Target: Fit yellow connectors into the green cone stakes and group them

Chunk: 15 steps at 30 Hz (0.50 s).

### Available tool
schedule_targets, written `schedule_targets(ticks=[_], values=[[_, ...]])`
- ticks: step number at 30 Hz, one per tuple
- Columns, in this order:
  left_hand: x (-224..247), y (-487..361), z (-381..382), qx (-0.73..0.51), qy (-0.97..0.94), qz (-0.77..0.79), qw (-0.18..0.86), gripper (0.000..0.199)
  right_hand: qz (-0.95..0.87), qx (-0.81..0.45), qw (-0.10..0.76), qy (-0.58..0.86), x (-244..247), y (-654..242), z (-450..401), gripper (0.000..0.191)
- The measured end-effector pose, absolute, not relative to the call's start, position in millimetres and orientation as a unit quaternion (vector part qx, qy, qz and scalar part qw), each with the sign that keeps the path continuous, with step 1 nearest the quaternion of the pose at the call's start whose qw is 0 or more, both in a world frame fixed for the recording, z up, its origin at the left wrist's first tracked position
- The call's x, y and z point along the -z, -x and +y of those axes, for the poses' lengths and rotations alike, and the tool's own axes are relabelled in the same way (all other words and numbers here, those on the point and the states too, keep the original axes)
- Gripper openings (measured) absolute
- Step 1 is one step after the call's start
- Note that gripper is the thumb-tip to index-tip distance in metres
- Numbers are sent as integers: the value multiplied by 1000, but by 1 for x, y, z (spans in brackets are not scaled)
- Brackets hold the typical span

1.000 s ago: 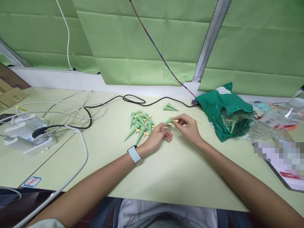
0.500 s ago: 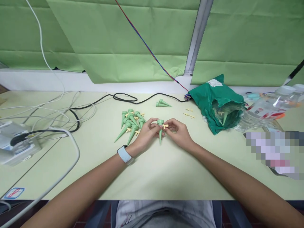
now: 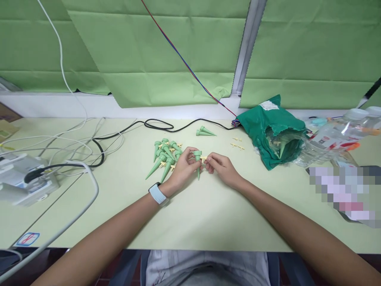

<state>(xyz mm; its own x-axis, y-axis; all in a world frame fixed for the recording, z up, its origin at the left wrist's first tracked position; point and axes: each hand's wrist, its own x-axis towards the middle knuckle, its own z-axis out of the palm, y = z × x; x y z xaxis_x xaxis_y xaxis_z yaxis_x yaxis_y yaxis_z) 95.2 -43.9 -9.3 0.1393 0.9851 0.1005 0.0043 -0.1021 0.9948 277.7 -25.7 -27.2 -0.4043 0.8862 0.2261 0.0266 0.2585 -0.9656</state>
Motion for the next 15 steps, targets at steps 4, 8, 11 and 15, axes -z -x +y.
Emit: schedule_targets(ticks=[4, 8, 11, 15], values=[[7, -95, -46, -475, -591, 431, 490, 32, -706, -462, 401, 358, 26, -278, -27, 31], [3, -97, -48, -476, -558, 422, 532, 36, -704, -481, 400, 336, 27, -279, -26, 36], [2, -97, -48, -482, -552, 422, 535, 41, -700, -506, 391, 317, 28, -280, -25, 35], [3, -95, -46, -480, -573, 417, 517, 41, -684, -521, 392, 328, 27, -281, -24, 37]])
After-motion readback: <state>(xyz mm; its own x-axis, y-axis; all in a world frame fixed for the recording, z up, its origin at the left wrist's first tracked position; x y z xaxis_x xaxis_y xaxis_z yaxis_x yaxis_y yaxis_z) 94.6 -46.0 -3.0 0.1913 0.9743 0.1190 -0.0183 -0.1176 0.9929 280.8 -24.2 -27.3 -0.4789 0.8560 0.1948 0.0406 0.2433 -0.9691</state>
